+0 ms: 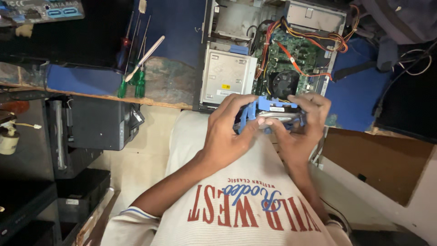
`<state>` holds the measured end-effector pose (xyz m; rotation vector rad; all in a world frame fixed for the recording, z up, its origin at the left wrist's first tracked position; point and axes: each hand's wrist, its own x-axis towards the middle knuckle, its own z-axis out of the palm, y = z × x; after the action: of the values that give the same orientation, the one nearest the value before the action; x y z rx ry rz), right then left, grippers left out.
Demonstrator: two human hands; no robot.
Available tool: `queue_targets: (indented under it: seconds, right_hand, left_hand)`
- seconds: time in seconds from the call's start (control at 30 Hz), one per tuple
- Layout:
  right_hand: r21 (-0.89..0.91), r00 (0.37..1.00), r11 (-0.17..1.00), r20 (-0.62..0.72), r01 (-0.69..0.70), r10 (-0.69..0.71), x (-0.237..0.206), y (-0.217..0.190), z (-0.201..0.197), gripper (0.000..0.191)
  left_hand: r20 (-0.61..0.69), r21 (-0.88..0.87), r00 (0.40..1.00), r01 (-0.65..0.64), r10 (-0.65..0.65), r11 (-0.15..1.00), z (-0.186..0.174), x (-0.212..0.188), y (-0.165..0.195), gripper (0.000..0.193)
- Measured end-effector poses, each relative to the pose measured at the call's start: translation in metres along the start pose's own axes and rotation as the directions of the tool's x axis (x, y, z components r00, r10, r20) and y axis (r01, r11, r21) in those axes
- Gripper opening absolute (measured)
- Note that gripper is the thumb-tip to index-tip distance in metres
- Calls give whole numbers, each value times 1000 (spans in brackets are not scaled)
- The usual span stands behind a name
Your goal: The person installs a hard drive into a blue caddy and slides it into the computer case. They then connect power and data cables to the drive and a CD-ROM drive, adjust the case orientation, and remove the CD-ROM drive from the case.
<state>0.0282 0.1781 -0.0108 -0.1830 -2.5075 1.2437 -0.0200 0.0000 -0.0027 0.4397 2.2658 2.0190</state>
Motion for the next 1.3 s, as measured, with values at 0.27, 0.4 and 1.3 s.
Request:
queue_targets:
  seconds: [0.27, 0.4, 1.3]
  right_hand:
    - [0, 1000, 1000, -2, 4, -4, -1, -4, -1, 57]
    - [-24, 998, 999, -46, 37, -38, 0, -1, 1, 53]
    - [43, 923, 980, 330, 196, -199, 25, -26, -50, 49]
  left_hand:
    - [3, -11, 1000, 3, -3, 1000, 4, 1, -10, 38]
    - [4, -13, 1000, -15, 15, 1000, 8, 2, -11, 37]
    - [184, -55, 945, -264, 270, 963, -21, 10, 43, 51]
